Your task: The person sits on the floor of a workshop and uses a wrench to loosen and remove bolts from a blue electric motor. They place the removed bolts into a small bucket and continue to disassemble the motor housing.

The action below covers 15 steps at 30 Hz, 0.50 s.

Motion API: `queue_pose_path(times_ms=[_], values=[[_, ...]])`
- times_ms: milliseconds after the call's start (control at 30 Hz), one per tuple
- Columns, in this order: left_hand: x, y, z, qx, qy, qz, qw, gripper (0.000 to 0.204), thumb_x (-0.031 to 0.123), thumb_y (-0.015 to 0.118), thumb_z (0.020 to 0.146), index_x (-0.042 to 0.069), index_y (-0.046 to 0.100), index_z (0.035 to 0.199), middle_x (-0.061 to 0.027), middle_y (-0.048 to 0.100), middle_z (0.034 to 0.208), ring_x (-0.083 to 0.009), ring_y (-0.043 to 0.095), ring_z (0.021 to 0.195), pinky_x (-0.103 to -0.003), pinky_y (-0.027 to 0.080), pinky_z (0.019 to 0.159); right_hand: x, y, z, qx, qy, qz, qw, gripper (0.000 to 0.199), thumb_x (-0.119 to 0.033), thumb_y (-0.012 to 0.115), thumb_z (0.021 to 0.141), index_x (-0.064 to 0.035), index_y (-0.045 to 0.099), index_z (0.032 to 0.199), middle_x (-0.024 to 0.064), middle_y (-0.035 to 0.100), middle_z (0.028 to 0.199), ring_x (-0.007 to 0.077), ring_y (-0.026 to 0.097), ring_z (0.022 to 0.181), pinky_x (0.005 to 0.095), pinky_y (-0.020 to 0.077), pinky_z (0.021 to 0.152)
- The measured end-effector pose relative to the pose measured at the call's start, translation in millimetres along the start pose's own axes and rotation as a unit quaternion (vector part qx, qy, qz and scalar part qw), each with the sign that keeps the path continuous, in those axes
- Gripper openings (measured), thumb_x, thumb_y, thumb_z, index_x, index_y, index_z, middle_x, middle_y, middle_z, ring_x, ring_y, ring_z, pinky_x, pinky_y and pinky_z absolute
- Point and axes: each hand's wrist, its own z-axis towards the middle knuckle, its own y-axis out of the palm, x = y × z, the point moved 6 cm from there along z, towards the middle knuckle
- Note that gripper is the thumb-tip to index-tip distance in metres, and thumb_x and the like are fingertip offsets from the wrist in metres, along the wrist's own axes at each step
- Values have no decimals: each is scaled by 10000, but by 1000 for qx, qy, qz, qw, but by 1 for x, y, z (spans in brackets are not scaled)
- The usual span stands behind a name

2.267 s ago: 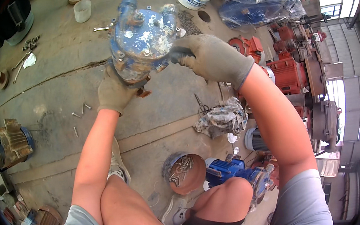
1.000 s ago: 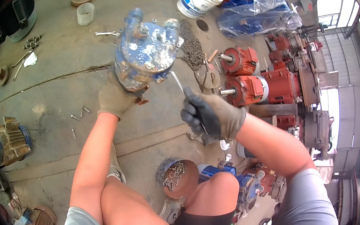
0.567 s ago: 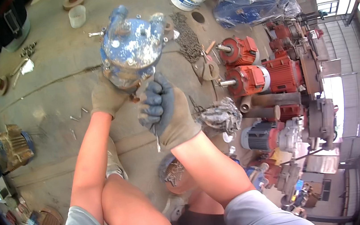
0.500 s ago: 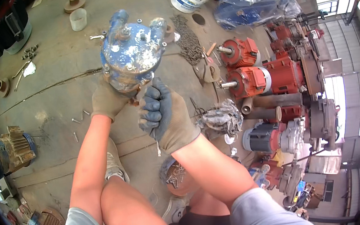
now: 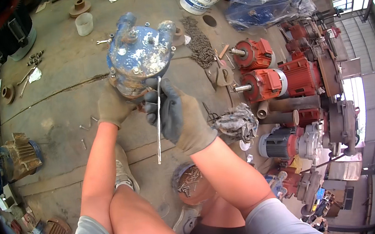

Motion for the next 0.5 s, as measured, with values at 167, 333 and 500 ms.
queue_pose_path(times_ms=[167, 333, 500], values=[[8, -6, 1, -44, -25, -50, 997, 1104, 524, 1015, 604, 40, 503, 1454, -211, 689, 1317, -404, 695, 1202, -480, 574, 994, -36, 10, -22, -117, -154, -86, 977, 293, -305, 531, 1150, -53, 639, 1252, 31, 637, 913, 155, 596, 788, 306, 473, 706], [12, -14, -3, -59, 27, -149, 987, 1031, 398, 1037, 628, 72, 533, 1466, -200, 670, 1351, -396, 672, 1234, -477, 566, 1011, -30, -19, -63, -49, -253, -322, 911, 327, -243, 558, 1137, 10, 621, 1335, 70, 704, 1064, 156, 665, 954, 314, 527, 841], [-55, -31, -77, 221, 168, 17, 961, 993, 267, 978, 762, -23, 428, 1536, -252, 582, 1439, -436, 618, 1279, -494, 555, 1045, 13, -109, -136, 25, -151, -416, 896, 295, -224, 588, 1113, 32, 660, 1241, 57, 681, 1011, 131, 636, 913, 289, 512, 839]])
